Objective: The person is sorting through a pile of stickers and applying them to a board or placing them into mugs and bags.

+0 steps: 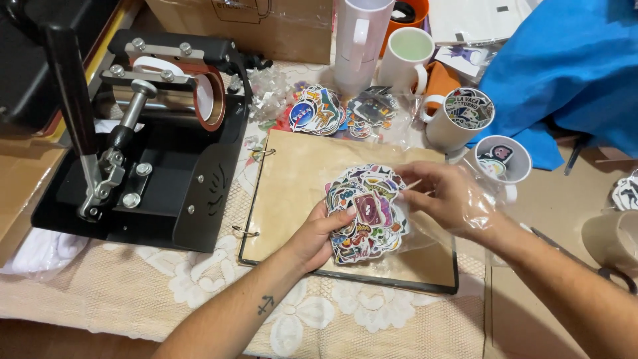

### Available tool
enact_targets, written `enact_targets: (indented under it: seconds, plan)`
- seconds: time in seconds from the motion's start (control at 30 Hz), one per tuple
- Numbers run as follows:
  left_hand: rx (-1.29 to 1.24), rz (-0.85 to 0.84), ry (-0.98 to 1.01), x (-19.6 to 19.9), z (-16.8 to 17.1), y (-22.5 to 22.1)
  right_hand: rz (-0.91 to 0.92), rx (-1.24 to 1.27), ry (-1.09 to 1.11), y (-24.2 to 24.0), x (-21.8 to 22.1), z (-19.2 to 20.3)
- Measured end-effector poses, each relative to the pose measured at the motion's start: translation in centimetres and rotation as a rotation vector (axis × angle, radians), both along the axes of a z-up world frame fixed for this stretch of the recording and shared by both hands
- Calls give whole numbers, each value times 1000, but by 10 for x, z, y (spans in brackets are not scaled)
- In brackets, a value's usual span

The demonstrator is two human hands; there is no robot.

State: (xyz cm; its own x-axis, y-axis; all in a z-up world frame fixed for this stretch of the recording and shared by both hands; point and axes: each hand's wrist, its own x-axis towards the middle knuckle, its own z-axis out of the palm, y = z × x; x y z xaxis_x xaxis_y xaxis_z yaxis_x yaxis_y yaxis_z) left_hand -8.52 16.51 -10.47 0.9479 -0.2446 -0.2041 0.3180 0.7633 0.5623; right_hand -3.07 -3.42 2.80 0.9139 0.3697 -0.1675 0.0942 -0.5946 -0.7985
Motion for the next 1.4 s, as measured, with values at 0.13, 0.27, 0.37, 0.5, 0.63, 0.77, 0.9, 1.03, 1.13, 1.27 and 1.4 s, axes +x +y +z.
enact_targets:
  seconds: [0.13, 0.27, 0.37, 0.5, 0.63, 0.77, 0.9, 1.03, 1.13, 1.27, 1.4]
  plan:
    - [2, 53, 124, 0, 5, 3, 202, -365, -647, -9, -2, -15]
    - [-13, 102, 236, -8, 34, -1, 214, -103, -327, 1, -4, -11]
    - [16, 17, 152, -4, 24, -2, 192, -320, -93, 15, 0, 0]
    - [48, 66, 48, -7, 19, -2, 37, -193, 199, 27, 2, -8]
    - [64, 117, 52, -9, 20, -2, 133, -78, 341, 33, 6, -36]
    - [313, 165, 34, -38, 92, -7, 262, -99, 367, 33, 12, -33]
    - [321, 176, 47, -37, 94, -5, 299, -240, 221, 43, 11, -25]
    - [337, 162, 64, -34, 95, -7, 255, -369, 3, 43, 10, -33]
    - [348, 158, 74, -33, 96, -7, 258, -200, 52, 38, 20, -62]
    - [257, 153, 47, -26, 72, -7, 230, -31, 213, 41, 7, -41]
    - [116, 185, 89, -10, 20, -5, 158, 50, 246, 31, 9, -23]
